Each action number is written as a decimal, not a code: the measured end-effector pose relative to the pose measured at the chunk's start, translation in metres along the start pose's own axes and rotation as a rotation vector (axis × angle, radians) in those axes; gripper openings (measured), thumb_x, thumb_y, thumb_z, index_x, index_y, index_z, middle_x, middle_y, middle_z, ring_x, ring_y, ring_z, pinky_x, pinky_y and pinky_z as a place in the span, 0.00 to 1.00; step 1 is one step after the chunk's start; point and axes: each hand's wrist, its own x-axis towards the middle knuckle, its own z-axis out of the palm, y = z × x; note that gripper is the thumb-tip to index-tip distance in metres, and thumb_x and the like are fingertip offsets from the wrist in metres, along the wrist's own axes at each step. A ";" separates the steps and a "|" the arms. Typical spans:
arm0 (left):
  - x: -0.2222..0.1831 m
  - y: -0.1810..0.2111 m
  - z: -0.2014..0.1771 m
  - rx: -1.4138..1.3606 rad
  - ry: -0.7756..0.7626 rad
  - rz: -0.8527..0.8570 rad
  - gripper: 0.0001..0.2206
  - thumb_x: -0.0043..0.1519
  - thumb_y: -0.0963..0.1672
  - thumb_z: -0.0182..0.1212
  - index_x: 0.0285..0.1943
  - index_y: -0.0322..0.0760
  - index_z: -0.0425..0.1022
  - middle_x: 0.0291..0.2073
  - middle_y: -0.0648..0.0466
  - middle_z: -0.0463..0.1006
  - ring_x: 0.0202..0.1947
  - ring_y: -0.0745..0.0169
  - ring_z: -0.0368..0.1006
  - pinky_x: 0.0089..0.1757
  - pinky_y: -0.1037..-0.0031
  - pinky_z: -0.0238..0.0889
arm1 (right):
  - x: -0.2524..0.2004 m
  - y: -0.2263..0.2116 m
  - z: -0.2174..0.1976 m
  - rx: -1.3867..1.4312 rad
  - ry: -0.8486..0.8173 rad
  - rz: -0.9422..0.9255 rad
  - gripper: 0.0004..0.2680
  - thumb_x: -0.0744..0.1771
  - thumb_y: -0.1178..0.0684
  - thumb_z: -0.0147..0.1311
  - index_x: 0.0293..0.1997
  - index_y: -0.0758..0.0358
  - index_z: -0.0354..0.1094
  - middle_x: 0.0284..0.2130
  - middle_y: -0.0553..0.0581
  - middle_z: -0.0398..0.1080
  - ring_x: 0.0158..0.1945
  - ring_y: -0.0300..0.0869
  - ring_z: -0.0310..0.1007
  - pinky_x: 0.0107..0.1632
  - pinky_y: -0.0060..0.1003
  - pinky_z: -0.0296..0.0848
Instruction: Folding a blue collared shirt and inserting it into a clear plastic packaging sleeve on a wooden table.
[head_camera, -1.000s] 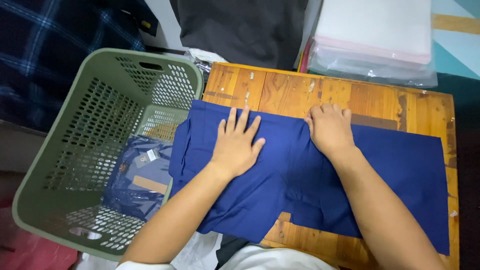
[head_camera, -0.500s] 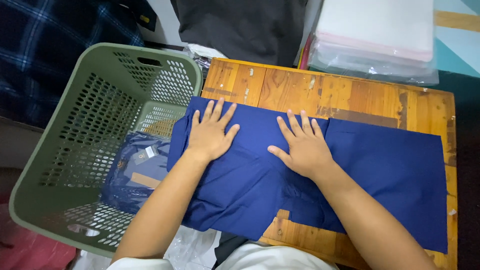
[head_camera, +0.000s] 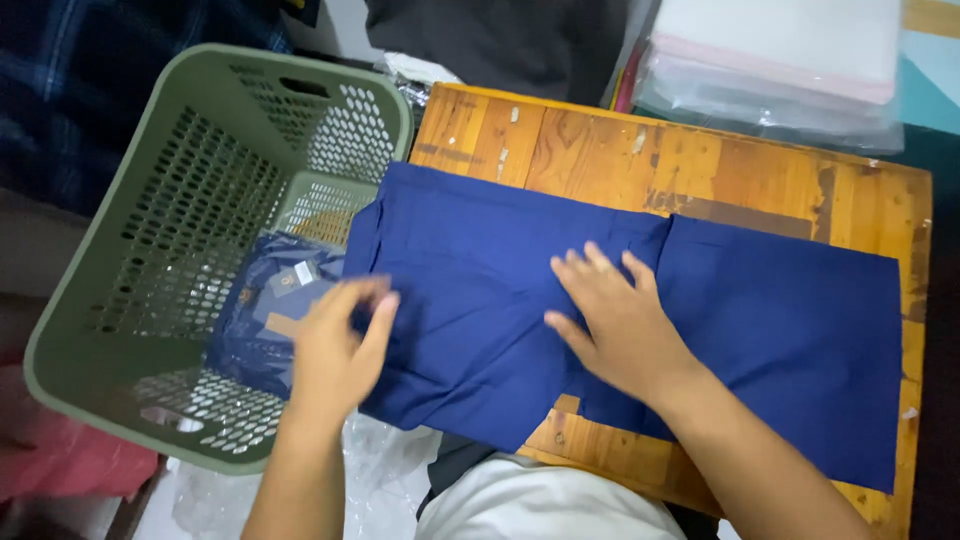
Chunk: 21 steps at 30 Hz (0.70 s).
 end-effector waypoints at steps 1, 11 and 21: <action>-0.022 0.000 -0.006 0.002 0.002 -0.008 0.04 0.63 0.47 0.66 0.43 0.49 0.83 0.31 0.59 0.82 0.39 0.56 0.80 0.44 0.68 0.68 | -0.008 -0.006 -0.004 0.004 -0.005 -0.006 0.23 0.69 0.38 0.50 0.72 0.52 0.59 0.61 0.57 0.69 0.71 0.50 0.61 0.69 0.58 0.54; -0.152 -0.033 0.033 -0.132 -0.076 -0.725 0.28 0.52 0.54 0.72 0.54 0.38 0.67 0.48 0.53 0.72 0.43 0.60 0.72 0.48 0.69 0.65 | -0.051 -0.057 0.009 0.491 -0.110 -0.348 0.09 0.68 0.50 0.56 0.52 0.59 0.74 0.37 0.50 0.75 0.37 0.45 0.69 0.41 0.42 0.66; -0.199 -0.119 0.086 -0.648 -0.083 -0.596 0.33 0.52 0.45 0.75 0.65 0.44 0.61 0.51 0.56 0.73 0.53 0.67 0.68 0.60 0.70 0.57 | -0.056 -0.068 0.017 0.651 -0.033 -0.403 0.07 0.67 0.56 0.58 0.50 0.57 0.73 0.34 0.50 0.74 0.35 0.43 0.71 0.42 0.38 0.70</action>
